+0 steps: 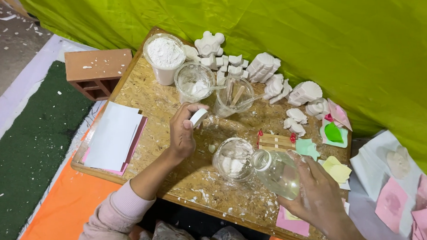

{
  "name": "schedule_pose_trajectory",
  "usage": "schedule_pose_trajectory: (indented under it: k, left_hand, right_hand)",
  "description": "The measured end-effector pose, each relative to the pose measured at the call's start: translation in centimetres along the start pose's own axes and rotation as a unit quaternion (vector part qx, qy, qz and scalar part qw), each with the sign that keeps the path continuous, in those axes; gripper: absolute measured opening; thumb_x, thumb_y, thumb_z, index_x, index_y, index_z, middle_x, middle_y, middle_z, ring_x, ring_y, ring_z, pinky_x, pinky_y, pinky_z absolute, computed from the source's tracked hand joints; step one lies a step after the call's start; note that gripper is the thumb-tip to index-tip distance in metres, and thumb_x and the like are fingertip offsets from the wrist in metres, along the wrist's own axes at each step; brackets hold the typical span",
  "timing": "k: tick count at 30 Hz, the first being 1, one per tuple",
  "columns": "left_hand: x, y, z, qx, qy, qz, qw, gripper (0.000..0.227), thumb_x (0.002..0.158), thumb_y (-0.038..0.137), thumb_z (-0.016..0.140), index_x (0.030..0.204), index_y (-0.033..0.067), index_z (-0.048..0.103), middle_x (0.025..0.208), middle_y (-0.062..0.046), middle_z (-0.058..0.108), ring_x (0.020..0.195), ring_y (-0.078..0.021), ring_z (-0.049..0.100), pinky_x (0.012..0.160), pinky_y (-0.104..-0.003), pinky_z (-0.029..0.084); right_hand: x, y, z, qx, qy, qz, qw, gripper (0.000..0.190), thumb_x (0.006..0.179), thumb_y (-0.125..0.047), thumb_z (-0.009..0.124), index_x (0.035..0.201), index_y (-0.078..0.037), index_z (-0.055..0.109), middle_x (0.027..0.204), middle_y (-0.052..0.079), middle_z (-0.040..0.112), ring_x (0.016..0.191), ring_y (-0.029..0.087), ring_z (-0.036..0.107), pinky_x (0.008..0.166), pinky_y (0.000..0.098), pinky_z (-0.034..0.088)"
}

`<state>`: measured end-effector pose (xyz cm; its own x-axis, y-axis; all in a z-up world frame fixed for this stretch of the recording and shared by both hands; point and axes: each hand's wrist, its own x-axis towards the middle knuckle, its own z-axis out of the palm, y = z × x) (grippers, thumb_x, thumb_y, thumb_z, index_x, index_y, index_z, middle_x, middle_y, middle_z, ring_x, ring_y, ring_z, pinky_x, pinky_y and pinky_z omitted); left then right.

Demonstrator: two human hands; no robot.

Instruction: The person mixes white clay powder with water in a clear plastic cup using a wooden stick, carefully adjusting the consistency before pouring the mixture into a mold.

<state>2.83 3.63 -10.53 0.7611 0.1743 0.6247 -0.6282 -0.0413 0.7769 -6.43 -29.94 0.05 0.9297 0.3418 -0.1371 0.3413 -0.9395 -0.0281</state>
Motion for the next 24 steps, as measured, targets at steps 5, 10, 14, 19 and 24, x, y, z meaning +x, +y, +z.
schedule_pose_trajectory:
  k: [5, 10, 14, 19, 24]
  left_hand:
    - [-0.1, -0.1, 0.1, -0.001, -0.003, 0.003, 1.0, 0.068, 0.108, 0.057, 0.02, 0.116, 0.0029, 0.061, 0.086, -0.005, 0.057, 0.066, -0.0127, 0.051, 0.056, -0.025, 0.044]
    - [-0.1, 0.2, 0.1, -0.004, -0.006, -0.001, 1.0, 0.068, 0.109, 0.056, 0.019, 0.116, 0.0025, 0.06, 0.089, -0.006, 0.056, 0.068, -0.0134, 0.052, 0.057, -0.026, 0.045]
    - [-0.2, 0.1, 0.0, -0.002, -0.01, -0.009, 1.0, 0.069, 0.108, 0.058, 0.019, 0.115, 0.0027, 0.061, 0.088, -0.005, 0.057, 0.066, -0.0121, 0.052, 0.054, -0.025, 0.044]
    - [-0.1, 0.2, 0.1, 0.008, -0.009, -0.001, 1.0, 0.07, 0.108, 0.057, 0.019, 0.114, 0.0017, 0.061, 0.087, -0.007, 0.058, 0.068, -0.0146, 0.052, 0.059, -0.028, 0.043]
    - [-0.1, 0.7, -0.1, 0.0, -0.022, -0.009, 1.0, 0.07, 0.108, 0.057, 0.019, 0.115, 0.0006, 0.06, 0.091, -0.009, 0.058, 0.07, -0.0151, 0.054, 0.06, -0.028, 0.046]
  right_hand:
    - [-0.2, -1.4, -1.5, 0.01, 0.049, -0.028, 0.998, 0.11, 0.054, -0.052, 0.088, 0.145, -0.006, 0.047, 0.123, 0.017, 0.06, 0.097, 0.032, 0.067, 0.079, 0.0411, 0.058]
    - [-0.4, -1.1, -1.1, -0.022, 0.037, -0.02, 0.999, 0.108, 0.057, -0.056, 0.086, 0.145, -0.008, 0.047, 0.122, 0.015, 0.061, 0.097, 0.031, 0.068, 0.078, 0.042, 0.06]
    - [-0.7, -0.9, -0.9, -0.021, 0.037, -0.03, 0.999, 0.111, 0.056, -0.056, 0.087, 0.147, -0.009, 0.045, 0.127, 0.015, 0.058, 0.101, 0.031, 0.067, 0.08, 0.0424, 0.06]
    - [-0.8, -0.3, -0.4, -0.03, 0.01, -0.016, 0.999, 0.118, 0.056, -0.06, 0.087, 0.152, -0.013, 0.039, 0.134, 0.018, 0.055, 0.11, 0.035, 0.065, 0.088, 0.0477, 0.059]
    - [-0.7, -0.6, -0.8, -0.053, 0.025, -0.027, 0.998, 0.109, 0.057, -0.062, 0.086, 0.143, -0.007, 0.047, 0.125, 0.016, 0.058, 0.098, 0.031, 0.068, 0.078, 0.0417, 0.062]
